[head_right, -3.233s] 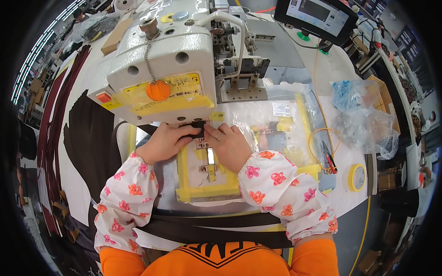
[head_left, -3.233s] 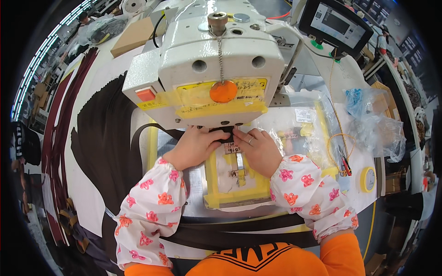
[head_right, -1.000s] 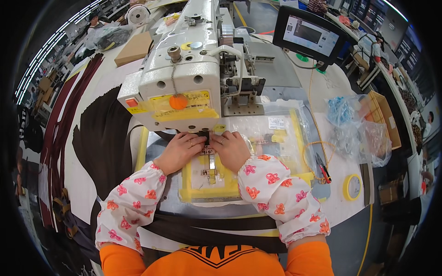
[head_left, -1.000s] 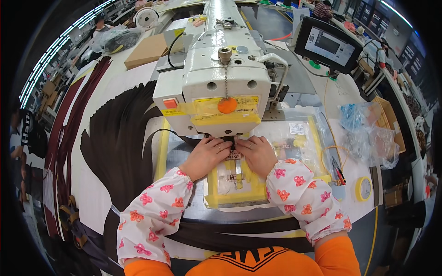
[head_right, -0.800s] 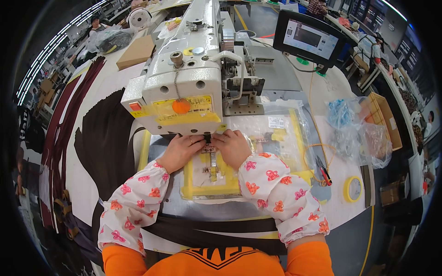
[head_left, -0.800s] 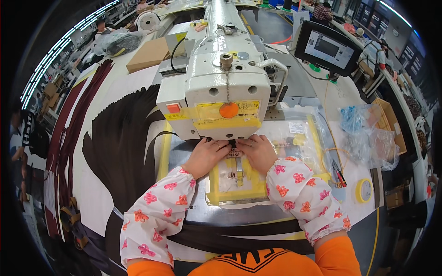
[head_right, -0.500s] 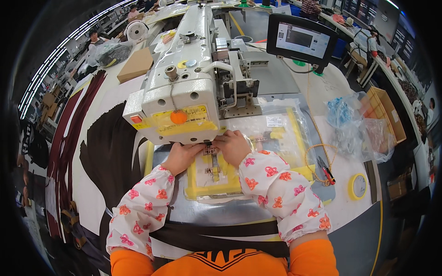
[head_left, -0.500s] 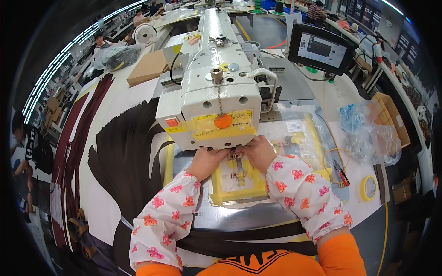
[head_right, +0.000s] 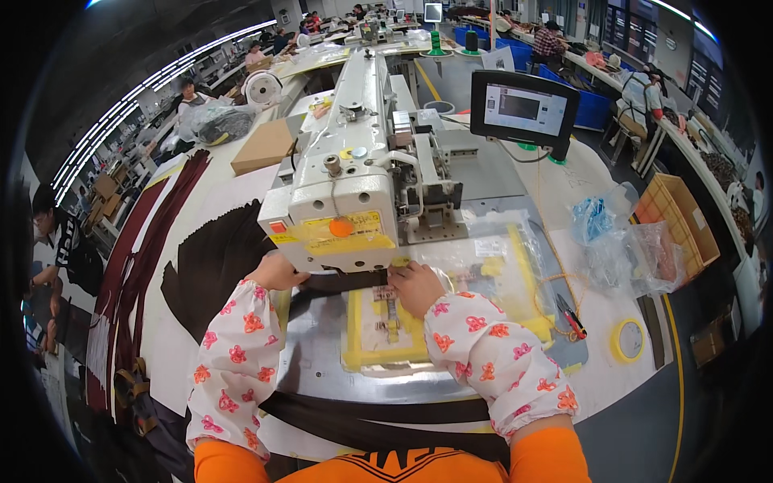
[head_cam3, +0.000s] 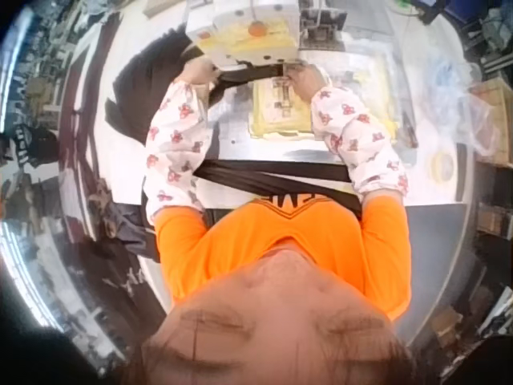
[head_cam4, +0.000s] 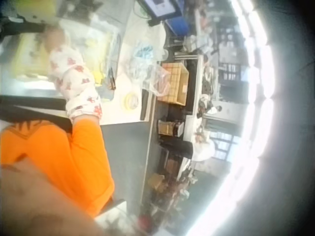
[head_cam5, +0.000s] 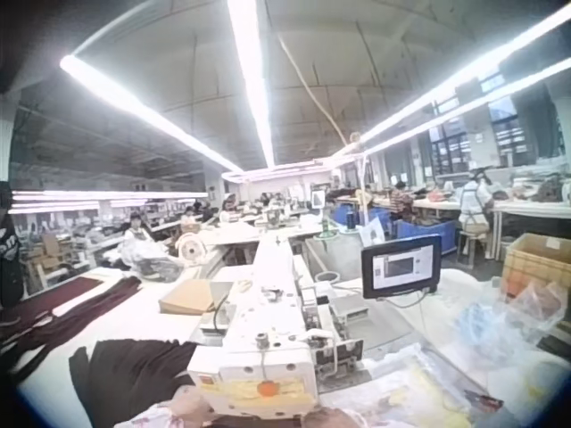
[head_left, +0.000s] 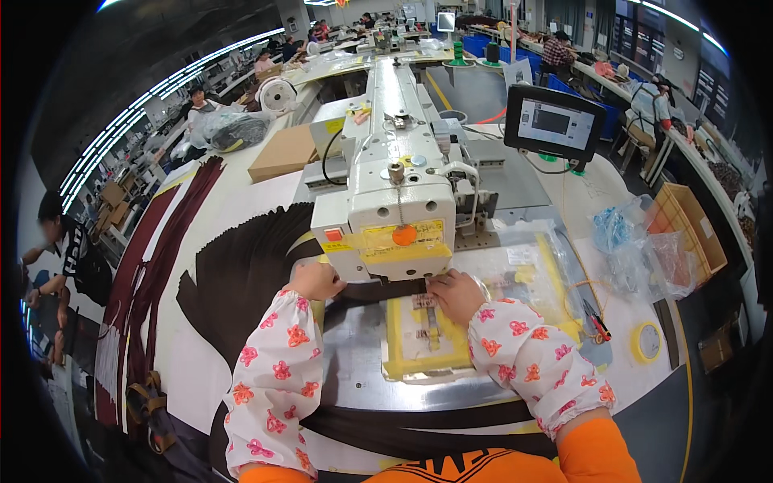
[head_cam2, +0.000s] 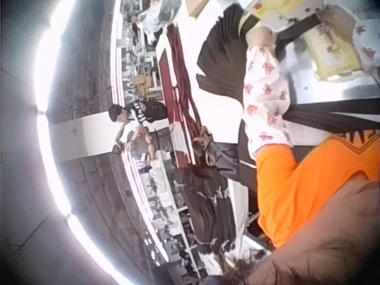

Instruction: Operating a specialized sewing and punching machine machine to stitch together or add hardware to woven or synthetic leather strap loops.

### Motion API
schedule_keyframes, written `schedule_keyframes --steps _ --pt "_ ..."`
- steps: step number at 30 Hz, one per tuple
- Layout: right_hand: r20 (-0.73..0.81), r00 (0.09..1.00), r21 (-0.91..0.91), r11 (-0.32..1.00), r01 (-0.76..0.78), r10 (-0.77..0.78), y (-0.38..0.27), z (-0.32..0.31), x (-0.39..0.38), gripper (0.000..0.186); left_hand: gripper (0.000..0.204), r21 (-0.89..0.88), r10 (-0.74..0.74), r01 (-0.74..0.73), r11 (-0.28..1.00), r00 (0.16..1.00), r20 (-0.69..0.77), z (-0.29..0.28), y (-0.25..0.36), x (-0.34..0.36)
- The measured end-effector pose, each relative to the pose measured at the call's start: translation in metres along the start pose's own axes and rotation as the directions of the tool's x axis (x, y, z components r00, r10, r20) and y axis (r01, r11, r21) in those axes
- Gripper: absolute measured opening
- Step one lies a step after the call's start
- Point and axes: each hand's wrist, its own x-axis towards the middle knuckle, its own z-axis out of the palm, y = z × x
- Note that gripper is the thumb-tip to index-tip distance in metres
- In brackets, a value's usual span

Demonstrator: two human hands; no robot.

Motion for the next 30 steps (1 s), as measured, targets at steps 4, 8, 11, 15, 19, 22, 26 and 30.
schedule_keyframes --steps 4,8,11,15,19,22,26,30 --pt "-0.084 0.996 0.129 0.992 -0.012 0.023 -0.007 -0.006 -0.014 0.018 0.019 -0.218 0.240 -0.228 0.949 0.970 0.029 0.007 -0.022 0.011" --pt "-0.154 0.988 0.179 0.984 0.006 0.022 -0.007 -0.001 -0.025 0.022 0.022 0.049 0.103 -0.091 0.995 0.892 -0.440 0.036 -0.024 0.027" --pt "-0.146 0.989 0.146 0.989 0.015 0.007 -0.006 -0.001 -0.025 0.024 0.024 0.148 -0.154 0.275 0.950 0.824 -0.545 0.035 -0.056 0.030" --pt "-0.161 0.987 0.154 0.988 0.029 -0.003 -0.013 -0.005 -0.021 0.025 0.025 0.102 -0.404 0.569 0.816 0.688 -0.604 0.028 -0.102 0.007" --pt "-0.142 0.990 0.156 0.988 0.010 0.012 -0.008 -0.003 -0.021 0.026 0.037 0.167 -0.335 0.462 0.871 0.808 -0.484 0.008 -0.058 0.006" --pt "-0.121 0.993 0.141 0.990 0.005 0.012 -0.007 -0.001 -0.022 0.027 0.036 0.135 0.104 -0.051 0.990 0.898 -0.427 0.008 0.009 -0.030" --pt "-0.126 0.992 0.090 0.996 0.010 0.001 -0.005 0.005 -0.027 0.028 0.028 -0.395 0.476 -0.454 0.799 0.878 -0.047 0.002 0.114 -0.127" --pt "-0.109 0.993 0.081 0.996 0.046 -0.037 -0.011 -0.001 -0.033 0.031 0.032 -0.476 0.607 -0.541 0.693 0.794 -0.020 0.017 0.146 -0.169"
